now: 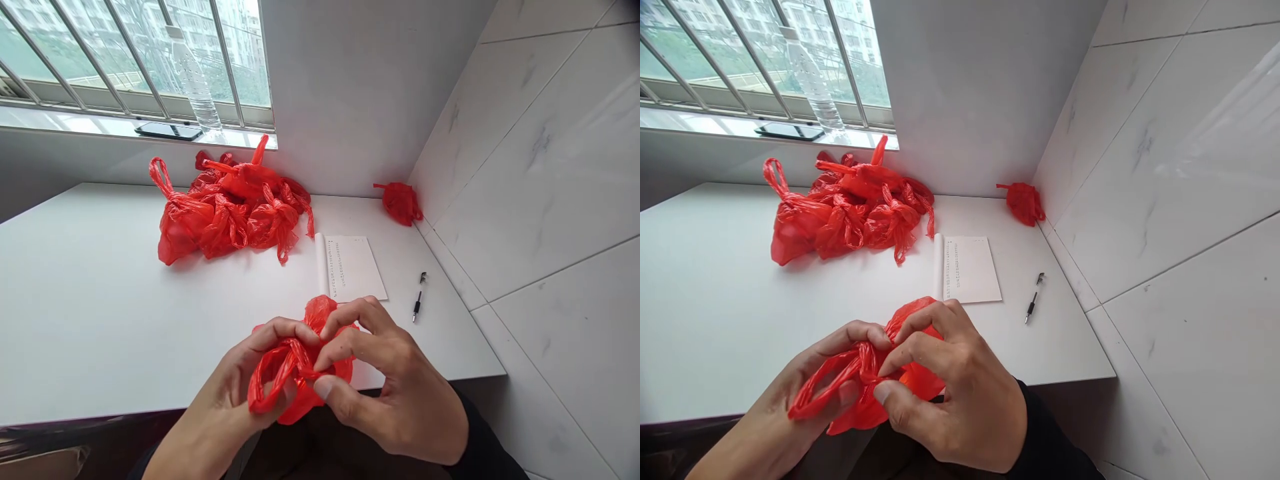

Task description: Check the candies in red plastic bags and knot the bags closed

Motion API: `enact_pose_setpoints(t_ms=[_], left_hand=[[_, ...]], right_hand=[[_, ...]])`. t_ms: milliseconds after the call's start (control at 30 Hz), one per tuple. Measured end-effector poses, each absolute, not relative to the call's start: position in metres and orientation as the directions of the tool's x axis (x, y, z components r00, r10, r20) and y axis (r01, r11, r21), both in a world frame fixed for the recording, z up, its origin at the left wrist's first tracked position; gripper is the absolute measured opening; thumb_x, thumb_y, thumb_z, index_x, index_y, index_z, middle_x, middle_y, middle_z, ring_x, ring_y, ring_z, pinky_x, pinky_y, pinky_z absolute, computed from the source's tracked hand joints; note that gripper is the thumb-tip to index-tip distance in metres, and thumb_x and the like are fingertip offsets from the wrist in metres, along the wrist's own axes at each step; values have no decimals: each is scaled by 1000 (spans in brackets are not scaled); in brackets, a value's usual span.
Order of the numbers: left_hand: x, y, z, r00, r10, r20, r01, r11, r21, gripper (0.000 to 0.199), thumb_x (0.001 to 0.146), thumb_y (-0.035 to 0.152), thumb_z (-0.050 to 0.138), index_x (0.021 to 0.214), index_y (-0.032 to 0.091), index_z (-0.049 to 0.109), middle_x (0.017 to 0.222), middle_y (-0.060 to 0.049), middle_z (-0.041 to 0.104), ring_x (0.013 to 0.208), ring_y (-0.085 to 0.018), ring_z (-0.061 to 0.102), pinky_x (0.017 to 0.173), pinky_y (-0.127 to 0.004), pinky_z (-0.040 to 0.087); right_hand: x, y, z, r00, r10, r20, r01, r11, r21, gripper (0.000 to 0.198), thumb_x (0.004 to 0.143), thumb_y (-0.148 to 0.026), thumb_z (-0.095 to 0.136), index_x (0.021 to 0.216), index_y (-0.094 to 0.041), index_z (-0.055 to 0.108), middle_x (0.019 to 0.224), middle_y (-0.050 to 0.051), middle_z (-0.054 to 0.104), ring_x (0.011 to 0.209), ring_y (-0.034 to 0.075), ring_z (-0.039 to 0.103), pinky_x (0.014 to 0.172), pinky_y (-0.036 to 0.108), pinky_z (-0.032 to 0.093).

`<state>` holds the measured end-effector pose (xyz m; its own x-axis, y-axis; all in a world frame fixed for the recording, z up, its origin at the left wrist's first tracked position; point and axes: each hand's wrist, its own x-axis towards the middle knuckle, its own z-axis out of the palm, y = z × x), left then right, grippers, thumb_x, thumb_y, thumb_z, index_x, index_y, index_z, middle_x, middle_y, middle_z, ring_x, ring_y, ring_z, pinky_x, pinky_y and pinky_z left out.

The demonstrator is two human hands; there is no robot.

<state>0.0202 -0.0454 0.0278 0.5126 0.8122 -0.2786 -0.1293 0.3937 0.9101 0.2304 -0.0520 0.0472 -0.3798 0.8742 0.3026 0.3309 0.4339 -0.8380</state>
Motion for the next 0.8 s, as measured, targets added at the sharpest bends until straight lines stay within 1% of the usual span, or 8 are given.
enact_pose_setpoints(t_ms=[167, 233, 300, 367, 467, 567, 667, 800], left_hand=[[20, -47, 25, 477, 837, -268, -88, 349, 933, 16, 94, 42, 60, 95, 26, 57, 85, 2, 52, 73, -10, 50, 66, -18, 45], [22, -47, 25, 472, 851, -229, -62, 291, 955, 15, 93, 38, 62, 90, 24, 57, 83, 2, 53, 71, -9, 49, 63, -18, 44], [23, -47, 22, 451, 881, -144, 42, 141, 989, 7, 90, 26, 63, 88, 24, 57, 81, 2, 55, 71, -10, 51, 62, -18, 45], [24, -48, 17, 384, 923, 36, 201, -121, 972, 21, 85, 10, 61, 98, 27, 59, 86, 2, 61, 73, -10, 58, 63, -18, 47], [24, -49, 7, 326, 868, 374, 400, -485, 778, 48, 80, -6, 51, 114, 28, 59, 101, 0, 70, 84, -11, 67, 70, -18, 52], [21, -47, -4, 336, 740, 582, 464, -668, 582, 48, 84, -8, 48, 115, 24, 65, 112, -5, 72, 96, -15, 70, 78, -22, 55], [18, -43, -10, 350, 729, 589, 500, -677, 541, 58, 86, -3, 54, 132, 31, 61, 135, -7, 63, 107, -19, 66, 83, -29, 55], [20, -41, -8, 385, 795, 468, 503, -606, 616, 68, 92, 4, 48, 151, 37, 39, 155, -5, 45, 132, -24, 52, 101, -38, 49]], right_hand=[[230, -50, 45, -405, 872, 276, 331, 421, -844, 10, 86, -22, 76, 94, -23, 70, 118, 1, 60, 117, 16, 54, 103, 28, 43], [229, -45, 43, -389, 883, 263, 277, 385, -880, 16, 93, -31, 69, 108, -25, 69, 127, 2, 58, 126, 19, 50, 109, 31, 40], [226, -38, 36, -382, 897, 223, 213, 320, -923, 30, 101, -36, 56, 129, -28, 60, 133, 3, 56, 129, 20, 48, 111, 35, 38], [222, -29, 25, -410, 901, 145, 161, 228, -960, 35, 106, -37, 43, 140, -28, 50, 120, 4, 63, 114, 19, 58, 102, 37, 46], [216, -16, 5, -454, 891, 12, 130, 79, -988, 33, 108, -37, 36, 133, -24, 53, 85, 1, 63, 78, 15, 61, 78, 32, 51], [214, -5, -10, -602, 798, -30, 69, 14, -998, 30, 105, -36, 44, 128, -21, 56, 77, -2, 57, 69, 13, 55, 70, 28, 49], [212, 0, -13, -705, 709, 31, -6, 37, -999, 24, 102, -36, 49, 109, -17, 61, 84, 0, 58, 76, 13, 55, 73, 27, 48], [209, -1, -5, -605, 796, 28, 61, 82, -995, 26, 103, -34, 46, 89, -16, 59, 80, 0, 57, 74, 13, 52, 71, 27, 45]])
